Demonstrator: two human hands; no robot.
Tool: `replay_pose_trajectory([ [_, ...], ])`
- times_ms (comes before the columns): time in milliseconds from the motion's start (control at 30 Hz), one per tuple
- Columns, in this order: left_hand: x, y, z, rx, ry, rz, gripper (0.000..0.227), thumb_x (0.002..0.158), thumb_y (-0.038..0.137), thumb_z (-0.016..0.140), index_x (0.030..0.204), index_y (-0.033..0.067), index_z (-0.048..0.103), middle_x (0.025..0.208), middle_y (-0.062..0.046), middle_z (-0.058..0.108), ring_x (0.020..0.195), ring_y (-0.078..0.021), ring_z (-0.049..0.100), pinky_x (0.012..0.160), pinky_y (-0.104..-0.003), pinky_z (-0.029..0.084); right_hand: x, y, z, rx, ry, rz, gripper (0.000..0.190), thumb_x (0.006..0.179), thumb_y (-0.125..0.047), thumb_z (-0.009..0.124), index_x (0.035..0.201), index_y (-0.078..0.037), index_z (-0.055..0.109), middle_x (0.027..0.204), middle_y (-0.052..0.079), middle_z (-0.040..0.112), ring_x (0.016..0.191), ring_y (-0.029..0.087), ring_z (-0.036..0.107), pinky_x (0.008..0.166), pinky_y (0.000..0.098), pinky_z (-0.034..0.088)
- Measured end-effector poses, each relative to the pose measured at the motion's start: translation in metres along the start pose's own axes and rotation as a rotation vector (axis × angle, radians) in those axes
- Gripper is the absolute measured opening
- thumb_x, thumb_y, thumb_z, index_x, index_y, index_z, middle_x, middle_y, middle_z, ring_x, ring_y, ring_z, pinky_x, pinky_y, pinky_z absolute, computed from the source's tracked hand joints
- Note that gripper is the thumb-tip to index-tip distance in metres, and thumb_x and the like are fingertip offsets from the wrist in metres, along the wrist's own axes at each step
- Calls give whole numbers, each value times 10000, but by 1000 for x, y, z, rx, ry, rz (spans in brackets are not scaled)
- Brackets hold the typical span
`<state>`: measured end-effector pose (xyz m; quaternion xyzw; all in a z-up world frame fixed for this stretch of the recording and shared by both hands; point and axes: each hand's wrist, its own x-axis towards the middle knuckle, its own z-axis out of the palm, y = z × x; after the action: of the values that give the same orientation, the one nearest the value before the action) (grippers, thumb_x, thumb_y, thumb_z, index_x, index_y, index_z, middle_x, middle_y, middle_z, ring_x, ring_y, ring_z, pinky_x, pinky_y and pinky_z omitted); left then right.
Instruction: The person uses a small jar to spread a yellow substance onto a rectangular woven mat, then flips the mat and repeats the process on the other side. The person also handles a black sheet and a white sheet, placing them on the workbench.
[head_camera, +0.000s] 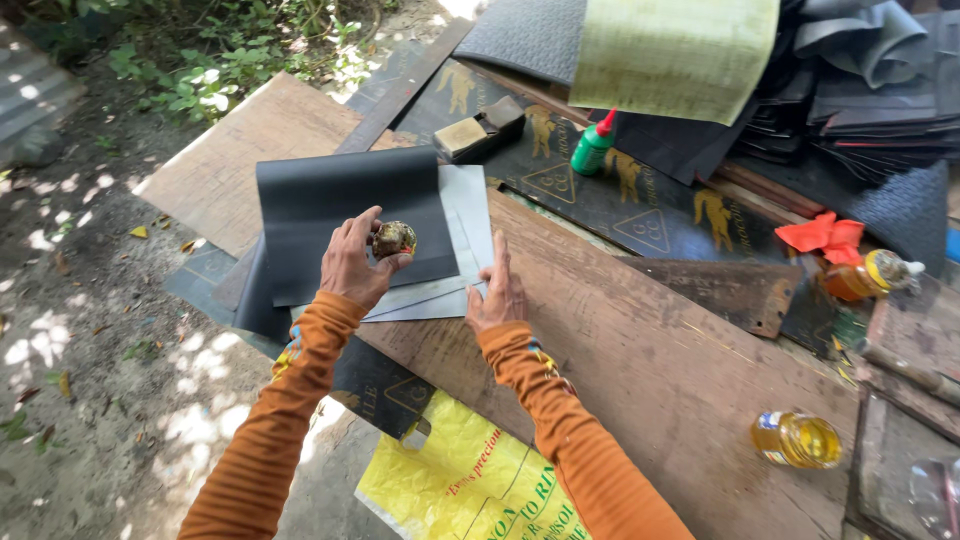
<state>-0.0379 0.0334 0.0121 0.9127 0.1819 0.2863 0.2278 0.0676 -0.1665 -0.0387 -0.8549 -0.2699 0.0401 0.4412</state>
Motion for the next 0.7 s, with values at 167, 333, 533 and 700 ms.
replay_pose_trajectory([
  [167, -18, -10, -25, 0, 1, -18, 783, 709, 248, 921, 1359, -2, 564, 1157, -127, 671, 1075, -305, 632, 894, -415, 539, 27, -19, 13, -208, 8, 17, 1196, 674, -75, 859, 1571, -109, 68, 1122, 199, 659, 1033, 380, 624, 874, 471, 498],
  [333, -27, -1, -35, -45, 3, -47, 809, 690, 241, 933, 1363, -11, 563, 1148, -132, 664, 1018, -267, 658, 801, -363, 590, 33, -33, 15, 45, -85, 219, 1084, 721, 10, 741, 1610, -136, 139, 951, 117, 717, 849, 246, 705, 825, 368, 583],
  [533, -18, 14, -62, -175, 196, -16, 792, 772, 227, 935, 1419, -8, 543, 1208, -125, 655, 1001, -223, 685, 813, -341, 595, 30, -14, -57, 536, 204, -57, 916, 756, -3, 703, 1574, -26, 290, 840, 51, 675, 677, 124, 613, 601, 277, 542],
  [700, -3, 11, -42, 4, 60, -88, 777, 709, 227, 930, 1375, 23, 585, 1162, -132, 651, 1026, -291, 618, 874, -424, 541, -29, 67, -176, 545, 455, 27, 904, 790, -12, 639, 1606, 14, 251, 956, 104, 676, 754, 118, 615, 660, 235, 521],
])
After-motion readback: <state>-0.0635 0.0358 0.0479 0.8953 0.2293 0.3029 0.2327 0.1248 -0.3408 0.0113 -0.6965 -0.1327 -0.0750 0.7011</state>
